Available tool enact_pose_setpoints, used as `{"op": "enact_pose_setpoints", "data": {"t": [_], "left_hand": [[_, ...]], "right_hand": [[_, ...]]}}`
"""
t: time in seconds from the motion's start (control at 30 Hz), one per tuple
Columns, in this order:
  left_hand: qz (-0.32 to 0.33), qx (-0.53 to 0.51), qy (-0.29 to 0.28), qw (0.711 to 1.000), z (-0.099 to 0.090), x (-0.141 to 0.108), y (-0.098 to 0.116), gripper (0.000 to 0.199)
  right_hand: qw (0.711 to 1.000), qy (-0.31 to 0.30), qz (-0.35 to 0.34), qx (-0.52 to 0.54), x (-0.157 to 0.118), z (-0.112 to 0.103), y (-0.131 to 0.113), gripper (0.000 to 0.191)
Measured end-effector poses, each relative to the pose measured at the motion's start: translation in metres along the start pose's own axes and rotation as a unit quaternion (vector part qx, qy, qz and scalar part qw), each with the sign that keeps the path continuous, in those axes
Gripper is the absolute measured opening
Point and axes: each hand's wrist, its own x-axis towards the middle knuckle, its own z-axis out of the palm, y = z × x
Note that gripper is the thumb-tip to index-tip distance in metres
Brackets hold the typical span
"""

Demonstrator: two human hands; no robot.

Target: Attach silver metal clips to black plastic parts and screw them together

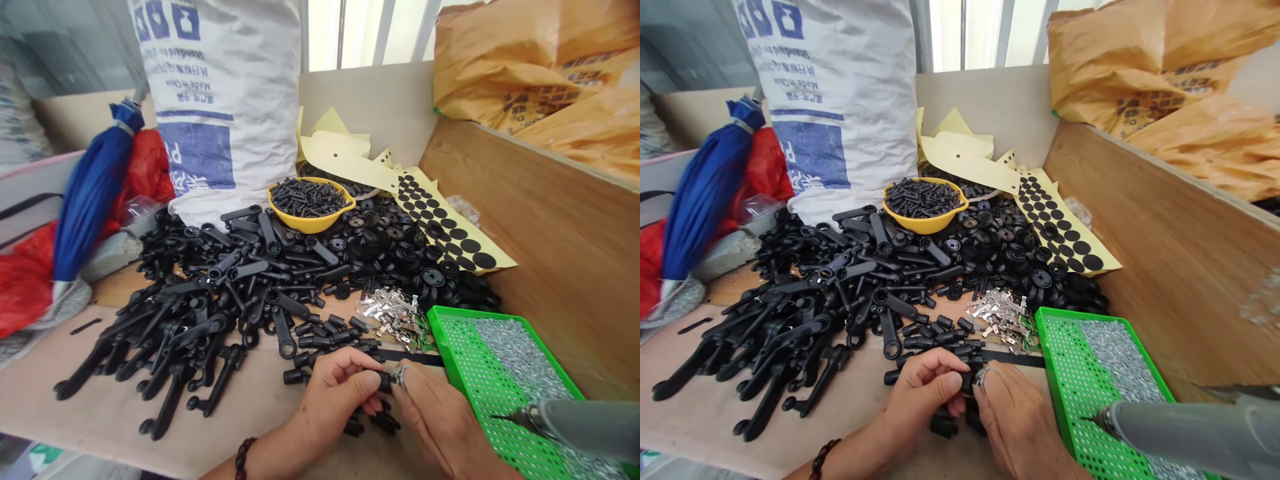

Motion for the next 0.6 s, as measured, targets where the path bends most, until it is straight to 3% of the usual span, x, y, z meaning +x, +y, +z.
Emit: {"op": "enact_pose_setpoints", "data": {"t": [0.13,0.4,0.5,0.6], "left_hand": [[0.050,0.078,-0.001,0.996,0.000,-0.003,0.006,0.039],[0.014,0.042,0.009,0.999,-0.001,-0.001,-0.007,0.046],[0.052,0.073,0.017,0.996,-0.001,-0.004,-0.014,0.044],[0.130,0.134,0.027,0.982,-0.003,-0.007,-0.020,0.036]], "right_hand": [[0.993,-0.032,0.057,0.095,-0.003,0.002,-0.003,0.020],[0.999,0.004,0.004,0.048,-0.004,0.007,-0.003,0.019],[0.989,-0.027,0.076,0.125,-0.006,0.009,-0.006,0.026],[0.971,-0.040,0.164,0.169,-0.004,0.008,-0.013,0.033]]}}
